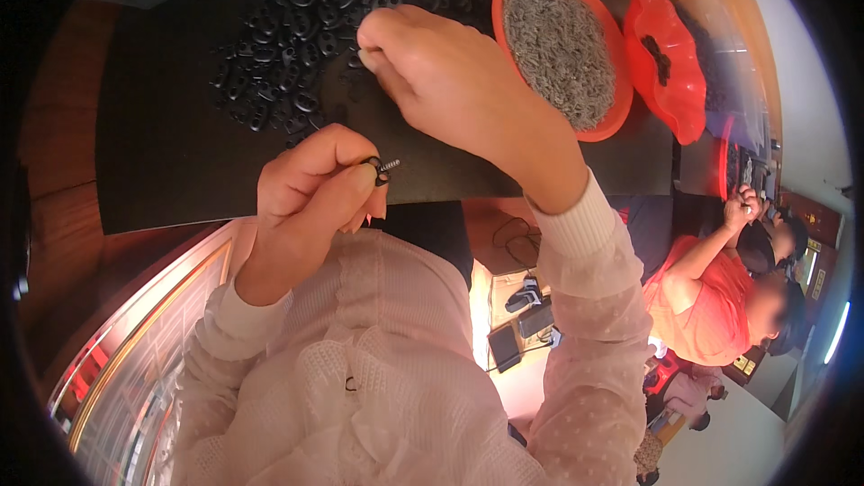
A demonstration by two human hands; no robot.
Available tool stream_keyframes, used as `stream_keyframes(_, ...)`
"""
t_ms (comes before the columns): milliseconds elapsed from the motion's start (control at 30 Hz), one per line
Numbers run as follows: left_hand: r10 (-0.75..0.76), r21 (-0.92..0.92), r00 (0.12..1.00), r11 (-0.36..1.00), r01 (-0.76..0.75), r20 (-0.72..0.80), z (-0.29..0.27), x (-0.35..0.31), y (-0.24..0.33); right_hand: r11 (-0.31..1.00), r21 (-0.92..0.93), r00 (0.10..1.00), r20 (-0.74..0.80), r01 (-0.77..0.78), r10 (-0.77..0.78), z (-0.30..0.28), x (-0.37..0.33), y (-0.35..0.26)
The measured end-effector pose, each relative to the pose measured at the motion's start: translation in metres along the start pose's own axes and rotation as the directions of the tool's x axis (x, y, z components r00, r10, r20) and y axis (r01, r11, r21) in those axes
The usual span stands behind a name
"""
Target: The person repeatedly picks up small black plastic components and silver screws from a table and inserts the screws into the components by hand. The person handles the items one at a time, performing a repetitive assembly action throughout the clip.
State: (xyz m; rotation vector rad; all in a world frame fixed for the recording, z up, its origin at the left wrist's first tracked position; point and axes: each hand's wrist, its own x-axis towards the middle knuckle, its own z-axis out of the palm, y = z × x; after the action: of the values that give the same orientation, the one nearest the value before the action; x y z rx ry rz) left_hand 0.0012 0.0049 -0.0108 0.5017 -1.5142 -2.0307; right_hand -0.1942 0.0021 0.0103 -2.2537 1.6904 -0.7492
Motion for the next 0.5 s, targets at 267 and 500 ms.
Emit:
stream_keyframes(267, 0.077, 0.073, 0.997, 0.994, -0.078, 0.024, -0.005, 0.000, -0.004, 0.971, -0.239, 0.989, 0.132, -0.031, 0.064, -0.006, 0.001, -0.002)
stream_keyframes(500, 0.149, 0.073, 0.988, 0.986, -0.151, 0.028, -0.005, 0.001, -0.010, 0.972, -0.234, 0.993, 0.111, -0.012, 0.039, -0.009, 0.000, -0.006)
